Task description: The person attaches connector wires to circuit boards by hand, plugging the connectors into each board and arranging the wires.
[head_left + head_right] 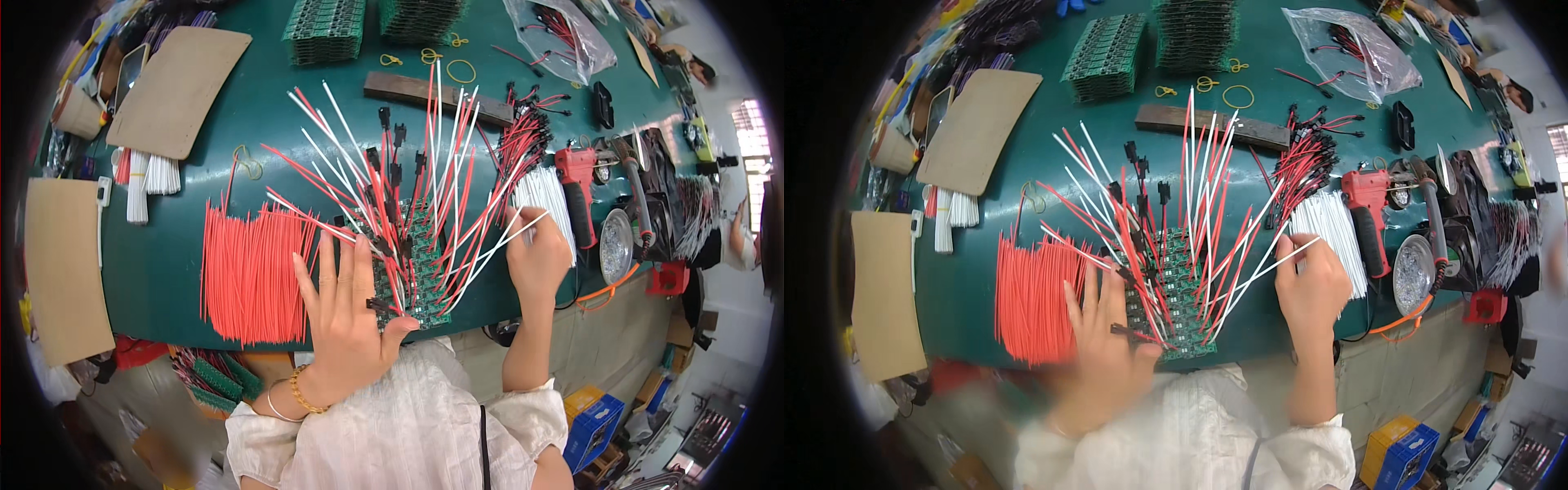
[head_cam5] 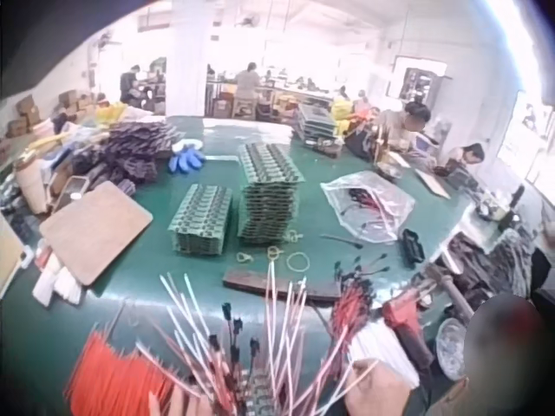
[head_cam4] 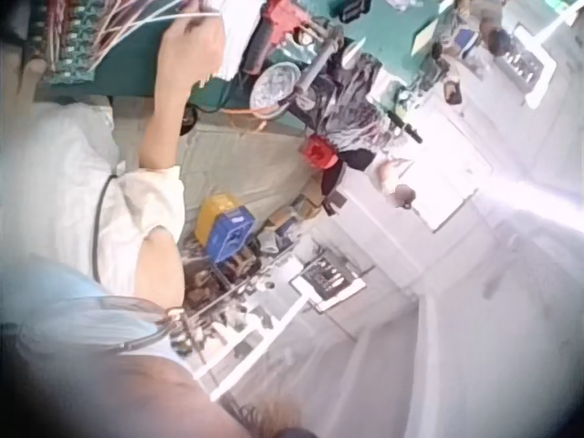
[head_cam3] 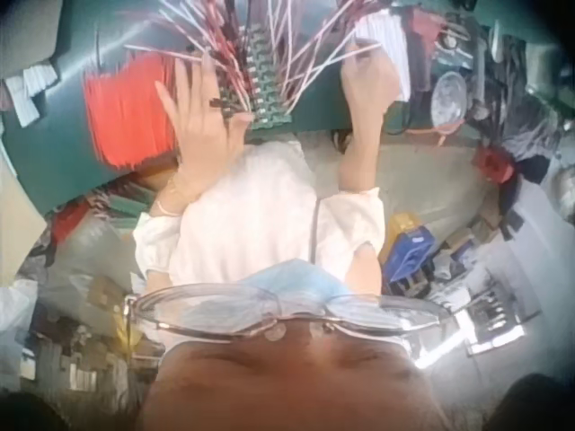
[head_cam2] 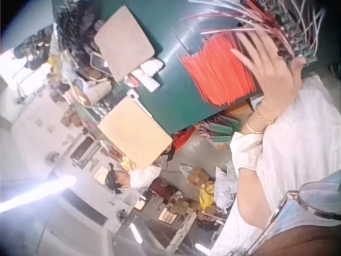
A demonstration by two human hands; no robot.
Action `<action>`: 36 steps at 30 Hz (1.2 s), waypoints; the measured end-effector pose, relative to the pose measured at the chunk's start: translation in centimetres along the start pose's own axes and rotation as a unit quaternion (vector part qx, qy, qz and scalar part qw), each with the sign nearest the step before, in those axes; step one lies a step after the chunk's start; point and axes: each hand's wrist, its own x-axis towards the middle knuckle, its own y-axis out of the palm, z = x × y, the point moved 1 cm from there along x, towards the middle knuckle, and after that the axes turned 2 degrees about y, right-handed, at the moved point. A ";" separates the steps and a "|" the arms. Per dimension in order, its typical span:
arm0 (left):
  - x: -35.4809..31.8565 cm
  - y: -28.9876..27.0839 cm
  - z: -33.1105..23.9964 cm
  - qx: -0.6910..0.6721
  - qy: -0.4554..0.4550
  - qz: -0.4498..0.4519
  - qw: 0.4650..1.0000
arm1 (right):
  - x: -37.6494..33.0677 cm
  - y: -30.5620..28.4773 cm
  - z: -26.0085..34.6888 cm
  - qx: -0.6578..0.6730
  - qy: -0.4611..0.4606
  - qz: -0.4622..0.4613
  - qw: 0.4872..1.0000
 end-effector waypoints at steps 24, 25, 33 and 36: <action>-4.3 -5.8 2.8 -0.050 0.122 -0.078 0.988 | -5.5 -7.0 2.6 0.483 -0.002 -0.090 0.871; -4.2 -7.1 1.1 -0.116 0.128 -0.097 0.980 | -6.7 -6.7 3.7 0.462 -0.108 -0.032 0.880; -2.0 -6.1 0.8 -0.376 0.076 -0.041 0.923 | -4.6 -5.5 11.2 0.343 -0.343 0.176 0.856; -1.6 -6.5 2.0 -0.287 0.069 -0.075 0.952 | -4.2 -4.2 12.3 0.273 -0.390 0.150 0.867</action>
